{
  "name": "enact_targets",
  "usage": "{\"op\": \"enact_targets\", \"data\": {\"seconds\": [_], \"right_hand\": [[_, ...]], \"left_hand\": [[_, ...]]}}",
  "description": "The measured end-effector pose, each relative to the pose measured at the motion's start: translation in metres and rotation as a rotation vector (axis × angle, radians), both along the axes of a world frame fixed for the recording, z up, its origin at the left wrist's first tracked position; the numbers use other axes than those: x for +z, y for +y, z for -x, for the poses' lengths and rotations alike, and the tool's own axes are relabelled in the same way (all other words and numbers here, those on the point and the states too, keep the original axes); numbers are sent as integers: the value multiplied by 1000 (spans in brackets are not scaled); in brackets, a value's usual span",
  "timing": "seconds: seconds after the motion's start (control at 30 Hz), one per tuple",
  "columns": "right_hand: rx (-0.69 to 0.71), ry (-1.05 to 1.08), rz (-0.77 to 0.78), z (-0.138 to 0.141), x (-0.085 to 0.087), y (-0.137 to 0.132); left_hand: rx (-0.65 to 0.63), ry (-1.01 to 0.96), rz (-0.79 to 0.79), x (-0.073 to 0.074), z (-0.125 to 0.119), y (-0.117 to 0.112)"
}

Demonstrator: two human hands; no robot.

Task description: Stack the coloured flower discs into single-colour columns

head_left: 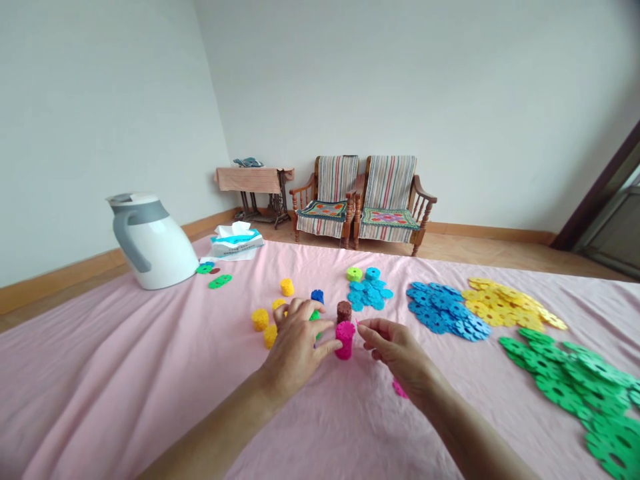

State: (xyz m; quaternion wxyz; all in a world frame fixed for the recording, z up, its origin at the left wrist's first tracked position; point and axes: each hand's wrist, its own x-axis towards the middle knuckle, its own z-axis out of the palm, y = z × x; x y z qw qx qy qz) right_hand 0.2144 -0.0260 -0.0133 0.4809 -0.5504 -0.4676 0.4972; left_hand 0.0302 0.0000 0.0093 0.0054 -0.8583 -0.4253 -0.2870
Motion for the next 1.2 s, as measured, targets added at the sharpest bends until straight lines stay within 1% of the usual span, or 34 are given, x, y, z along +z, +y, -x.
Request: {"op": "enact_targets", "data": {"seconds": [0.2, 0.37, 0.53, 0.63, 0.73, 0.83, 0.93, 1.0, 1.1, 1.2], "right_hand": [[26, 105, 58, -1, -6, 2], [68, 157, 69, 1, -11, 3], [85, 125, 65, 2, -12, 3], [55, 65, 51, 3, -9, 2], [-38, -75, -37, 5, -4, 1], [-124, -305, -215, 8, 1, 0], [-142, -541, -393, 11, 6, -2], [-137, -649, -461, 13, 9, -3], [-118, -705, -508, 17, 12, -4], [-93, -713, -544, 21, 9, -4]], "left_hand": [[-7, -26, 10, -2, -2, 0], [-15, -36, -2, -3, -2, -1], [-23, -40, -2, -2, -2, -1], [-25, -47, 11, -1, -3, -1], [-14, -60, 23, 0, -3, -2], [3, -74, 28, 3, -2, -2], [18, -87, 8, 5, 0, -2], [38, -98, -23, 6, 2, 0], [83, -122, -79, 7, 5, 3], [104, -152, -126, 8, 8, 5]]}}
